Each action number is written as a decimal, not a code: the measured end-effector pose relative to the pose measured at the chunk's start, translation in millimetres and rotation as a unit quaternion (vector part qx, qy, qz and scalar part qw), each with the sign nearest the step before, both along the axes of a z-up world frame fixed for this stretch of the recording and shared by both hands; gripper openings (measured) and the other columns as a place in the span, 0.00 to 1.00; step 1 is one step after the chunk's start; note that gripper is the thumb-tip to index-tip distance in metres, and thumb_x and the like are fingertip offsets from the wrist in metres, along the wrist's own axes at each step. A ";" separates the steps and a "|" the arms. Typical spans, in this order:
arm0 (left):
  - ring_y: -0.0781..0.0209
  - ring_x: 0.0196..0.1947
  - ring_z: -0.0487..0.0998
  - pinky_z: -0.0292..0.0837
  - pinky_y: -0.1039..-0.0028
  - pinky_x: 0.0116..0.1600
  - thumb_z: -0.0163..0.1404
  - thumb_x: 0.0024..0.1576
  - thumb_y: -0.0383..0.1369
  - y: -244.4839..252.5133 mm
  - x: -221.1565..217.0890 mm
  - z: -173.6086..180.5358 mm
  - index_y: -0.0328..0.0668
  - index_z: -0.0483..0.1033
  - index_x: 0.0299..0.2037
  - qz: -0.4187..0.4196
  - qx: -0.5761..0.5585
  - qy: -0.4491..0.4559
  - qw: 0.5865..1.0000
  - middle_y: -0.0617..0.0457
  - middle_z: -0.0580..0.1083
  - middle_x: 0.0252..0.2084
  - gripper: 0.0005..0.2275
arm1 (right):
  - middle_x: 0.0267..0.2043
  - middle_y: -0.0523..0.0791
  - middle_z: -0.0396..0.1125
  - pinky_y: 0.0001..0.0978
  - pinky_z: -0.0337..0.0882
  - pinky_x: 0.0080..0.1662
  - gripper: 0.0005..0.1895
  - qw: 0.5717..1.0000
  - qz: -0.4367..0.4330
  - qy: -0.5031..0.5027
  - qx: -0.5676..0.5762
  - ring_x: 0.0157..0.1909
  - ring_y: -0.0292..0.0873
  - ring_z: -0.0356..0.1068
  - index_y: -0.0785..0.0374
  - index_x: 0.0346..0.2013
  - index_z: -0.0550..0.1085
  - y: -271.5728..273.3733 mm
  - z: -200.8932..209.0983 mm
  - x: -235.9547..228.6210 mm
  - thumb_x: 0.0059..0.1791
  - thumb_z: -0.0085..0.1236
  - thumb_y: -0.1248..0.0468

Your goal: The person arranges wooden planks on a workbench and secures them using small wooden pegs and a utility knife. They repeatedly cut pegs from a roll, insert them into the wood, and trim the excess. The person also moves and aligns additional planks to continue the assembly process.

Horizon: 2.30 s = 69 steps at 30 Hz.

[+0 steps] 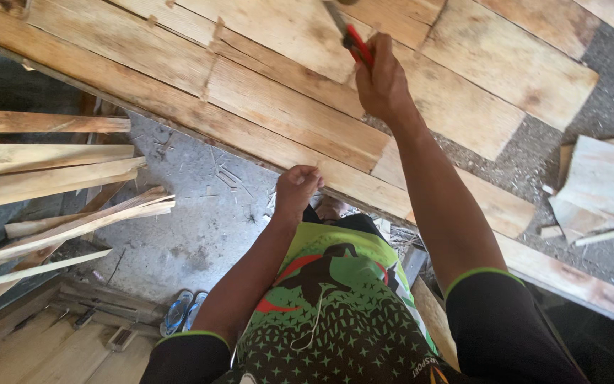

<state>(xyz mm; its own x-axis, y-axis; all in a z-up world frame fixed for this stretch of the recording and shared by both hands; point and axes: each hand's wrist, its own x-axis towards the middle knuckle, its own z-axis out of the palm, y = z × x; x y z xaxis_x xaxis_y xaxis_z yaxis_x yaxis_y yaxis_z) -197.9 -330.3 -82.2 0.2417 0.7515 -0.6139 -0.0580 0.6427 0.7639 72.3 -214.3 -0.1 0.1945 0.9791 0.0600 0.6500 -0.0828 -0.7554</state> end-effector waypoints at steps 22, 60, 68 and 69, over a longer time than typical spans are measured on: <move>0.63 0.32 0.81 0.78 0.75 0.40 0.55 0.61 0.30 -72.5 117.5 -48.3 0.31 0.77 0.40 -0.029 -0.001 -0.023 0.999 0.47 0.80 0.33 0.07 | 0.30 0.48 0.73 0.35 0.71 0.38 0.13 0.981 -0.015 0.092 -0.168 0.32 0.38 0.71 0.65 0.37 0.77 -188.2 -20.8 18.5 0.45 0.69 0.59; 0.61 0.18 0.80 0.77 0.72 0.26 0.54 0.59 0.34 -60.7 122.5 -0.1 0.29 0.77 0.28 -0.046 0.057 0.168 0.983 0.45 0.79 0.21 0.13 | 0.31 0.54 0.72 0.47 0.71 0.36 0.14 0.994 -0.039 0.004 -0.106 0.33 0.54 0.74 0.62 0.41 0.74 -184.3 -53.4 0.4 0.44 0.66 0.62; 0.59 0.22 0.81 0.74 0.67 0.31 0.52 0.65 0.40 -59.0 98.7 35.9 0.37 0.78 0.29 -0.135 0.252 0.239 0.928 0.51 0.77 0.20 0.16 | 0.29 0.44 0.68 0.34 0.66 0.30 0.09 0.974 -0.095 0.165 -0.125 0.27 0.36 0.62 0.64 0.43 0.73 -211.9 -21.6 35.8 0.51 0.63 0.65; 0.55 0.26 0.81 0.74 0.65 0.34 0.53 0.64 0.38 -55.6 97.0 38.4 0.37 0.79 0.32 -0.123 0.321 0.260 0.902 0.49 0.78 0.25 0.13 | 0.30 0.42 0.68 0.30 0.66 0.29 0.07 0.955 -0.154 0.193 -0.165 0.26 0.34 0.61 0.63 0.42 0.73 -222.0 -15.7 43.0 0.51 0.61 0.66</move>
<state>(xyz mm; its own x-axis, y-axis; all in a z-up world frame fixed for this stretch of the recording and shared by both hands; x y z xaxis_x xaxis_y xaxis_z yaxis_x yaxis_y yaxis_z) -100.8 -385.9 -43.8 0.2541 0.9554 -0.1505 0.5000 0.0035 0.8660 115.2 -436.3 -15.9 0.4211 0.8257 -0.3753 0.2358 -0.4993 -0.8337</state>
